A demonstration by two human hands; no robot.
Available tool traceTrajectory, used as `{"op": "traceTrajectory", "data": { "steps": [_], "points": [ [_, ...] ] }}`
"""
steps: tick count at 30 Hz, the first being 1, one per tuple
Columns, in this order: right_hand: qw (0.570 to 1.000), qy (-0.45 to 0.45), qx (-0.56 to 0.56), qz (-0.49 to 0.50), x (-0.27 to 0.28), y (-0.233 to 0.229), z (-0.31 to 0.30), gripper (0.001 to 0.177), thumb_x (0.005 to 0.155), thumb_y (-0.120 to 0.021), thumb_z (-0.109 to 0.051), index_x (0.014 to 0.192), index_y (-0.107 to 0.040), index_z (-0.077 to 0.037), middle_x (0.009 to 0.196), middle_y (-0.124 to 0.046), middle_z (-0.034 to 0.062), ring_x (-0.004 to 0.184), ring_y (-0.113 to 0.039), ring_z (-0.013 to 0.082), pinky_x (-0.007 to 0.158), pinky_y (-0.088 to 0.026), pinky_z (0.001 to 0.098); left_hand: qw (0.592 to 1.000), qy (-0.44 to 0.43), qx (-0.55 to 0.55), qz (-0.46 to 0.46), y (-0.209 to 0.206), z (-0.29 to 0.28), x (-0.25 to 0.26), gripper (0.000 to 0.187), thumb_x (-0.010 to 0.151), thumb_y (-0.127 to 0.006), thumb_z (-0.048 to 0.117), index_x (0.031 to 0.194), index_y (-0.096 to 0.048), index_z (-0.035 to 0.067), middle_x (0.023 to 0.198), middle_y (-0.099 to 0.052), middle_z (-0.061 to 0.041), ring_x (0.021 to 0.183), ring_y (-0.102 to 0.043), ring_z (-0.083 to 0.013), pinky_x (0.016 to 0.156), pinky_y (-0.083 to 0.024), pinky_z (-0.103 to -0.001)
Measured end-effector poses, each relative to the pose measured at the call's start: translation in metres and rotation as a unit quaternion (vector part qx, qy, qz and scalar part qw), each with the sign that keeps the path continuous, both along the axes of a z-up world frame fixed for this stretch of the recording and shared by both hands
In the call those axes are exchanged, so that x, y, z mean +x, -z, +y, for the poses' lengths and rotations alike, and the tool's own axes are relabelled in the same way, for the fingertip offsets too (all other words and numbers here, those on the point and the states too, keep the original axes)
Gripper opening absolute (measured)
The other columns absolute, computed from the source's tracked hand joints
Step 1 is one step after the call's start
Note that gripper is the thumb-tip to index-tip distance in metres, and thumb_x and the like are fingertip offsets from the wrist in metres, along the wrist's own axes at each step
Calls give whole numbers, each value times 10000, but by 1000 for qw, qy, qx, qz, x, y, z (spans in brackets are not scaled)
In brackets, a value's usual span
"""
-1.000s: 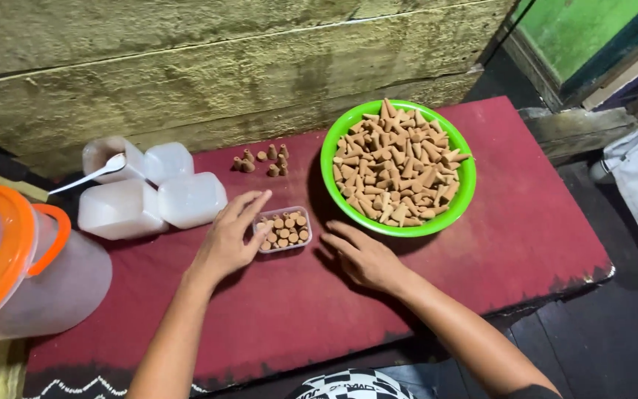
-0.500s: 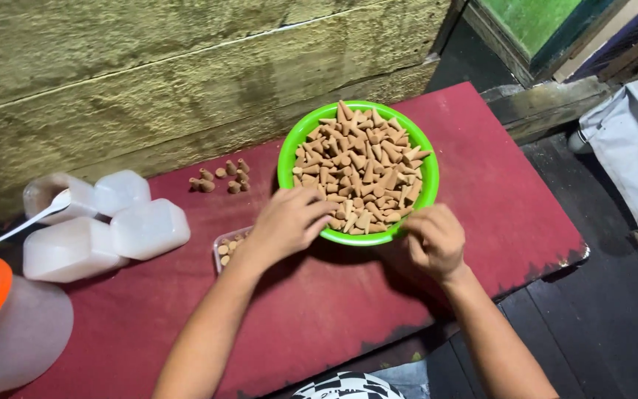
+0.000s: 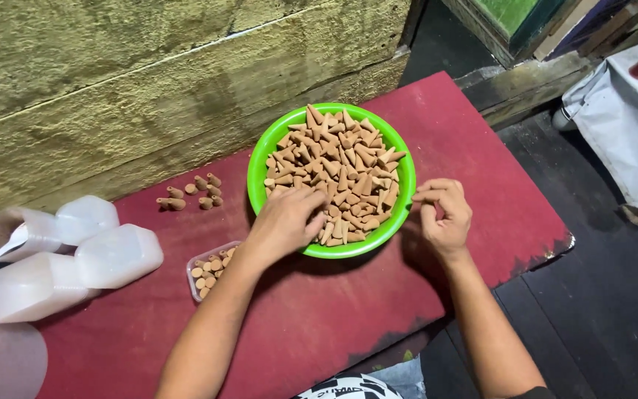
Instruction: The person is manually packing incense cones from a large green bowl into small plastic containers.
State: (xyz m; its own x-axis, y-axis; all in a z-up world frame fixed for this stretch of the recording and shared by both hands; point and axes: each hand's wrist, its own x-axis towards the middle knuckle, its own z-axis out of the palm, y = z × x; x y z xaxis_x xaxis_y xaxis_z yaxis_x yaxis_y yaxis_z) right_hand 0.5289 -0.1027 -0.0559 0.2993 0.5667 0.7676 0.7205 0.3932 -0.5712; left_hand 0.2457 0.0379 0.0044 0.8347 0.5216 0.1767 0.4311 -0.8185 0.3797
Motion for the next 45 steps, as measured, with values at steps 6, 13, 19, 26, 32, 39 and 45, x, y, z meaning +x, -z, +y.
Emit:
{"op": "traceTrajectory", "data": {
  "steps": [6, 13, 19, 26, 32, 39, 45],
  "points": [
    [998, -35, -27, 39, -17, -29, 14, 242, 878, -598, 88, 893, -774, -77, 916, -714, 132, 829, -633, 301, 816, -517, 394, 998, -32, -33, -36, -24, 1, -9, 224, 902, -647, 299, 1116, -657, 233, 920, -681, -41, 894, -702, -308, 769, -507, -437],
    [993, -92, -25, 77, -67, -78, 30, 182, 953, -589, 30, 1032, -746, -16, 972, -687, 164, 838, -617, 263, 771, -516, 390, 992, -60, -38, -102, -18, 3, -28, 203, 901, -681, 287, 1097, -632, 261, 937, -668, -15, 945, -705, -278, 799, -513, -416],
    [976, -201, -80, -11, -130, -89, 62, 281, 940, -651, -77, 1214, -714, -69, 1071, -665, 162, 946, -667, 348, 818, -548, 437, 958, -84, -138, -237, -39, -2, -81, 253, 882, -737, 162, 1124, -671, 198, 997, -741, -99, 963, -730, -365, 795, -584, -449],
    [944, -294, -93, -121, -227, -110, 80, 311, 899, -750, -65, 1206, -699, -82, 1134, -681, 148, 988, -695, 384, 849, -567, 475, 928, -169, -204, -263, -32, -13, -150, 301, 855, -787, 204, 1107, -625, 218, 1036, -783, -57, 921, -735, -317, 780, -595, -386],
    [916, -380, -129, 20, -269, -90, 77, 201, 928, -758, -126, 1124, -751, -83, 1052, -731, 102, 871, -716, 266, 790, -578, 391, 895, -205, -282, -280, -24, -35, -198, 292, 836, -803, 150, 1059, -614, 148, 1050, -790, -82, 970, -763, -306, 791, -631, -377],
    [919, -357, -161, 57, -276, -44, 87, 193, 912, -781, -128, 1084, -736, -51, 1023, -738, 114, 787, -694, 240, 702, -565, 361, 955, -125, -181, -198, -11, -29, -232, 187, 854, -747, 135, 1029, -683, 116, 1129, -718, -107, 1041, -698, -349, 900, -575, -454],
    [919, -356, -170, -12, -295, -55, 79, 141, 914, -745, -28, 1053, -722, -47, 988, -733, 137, 766, -712, 305, 666, -572, 379, 988, -112, -85, -66, -10, -35, -240, 374, 815, -786, 256, 1153, -700, 124, 1263, -583, -119, 1106, -608, -360, 930, -490, -476]
  ]
}}
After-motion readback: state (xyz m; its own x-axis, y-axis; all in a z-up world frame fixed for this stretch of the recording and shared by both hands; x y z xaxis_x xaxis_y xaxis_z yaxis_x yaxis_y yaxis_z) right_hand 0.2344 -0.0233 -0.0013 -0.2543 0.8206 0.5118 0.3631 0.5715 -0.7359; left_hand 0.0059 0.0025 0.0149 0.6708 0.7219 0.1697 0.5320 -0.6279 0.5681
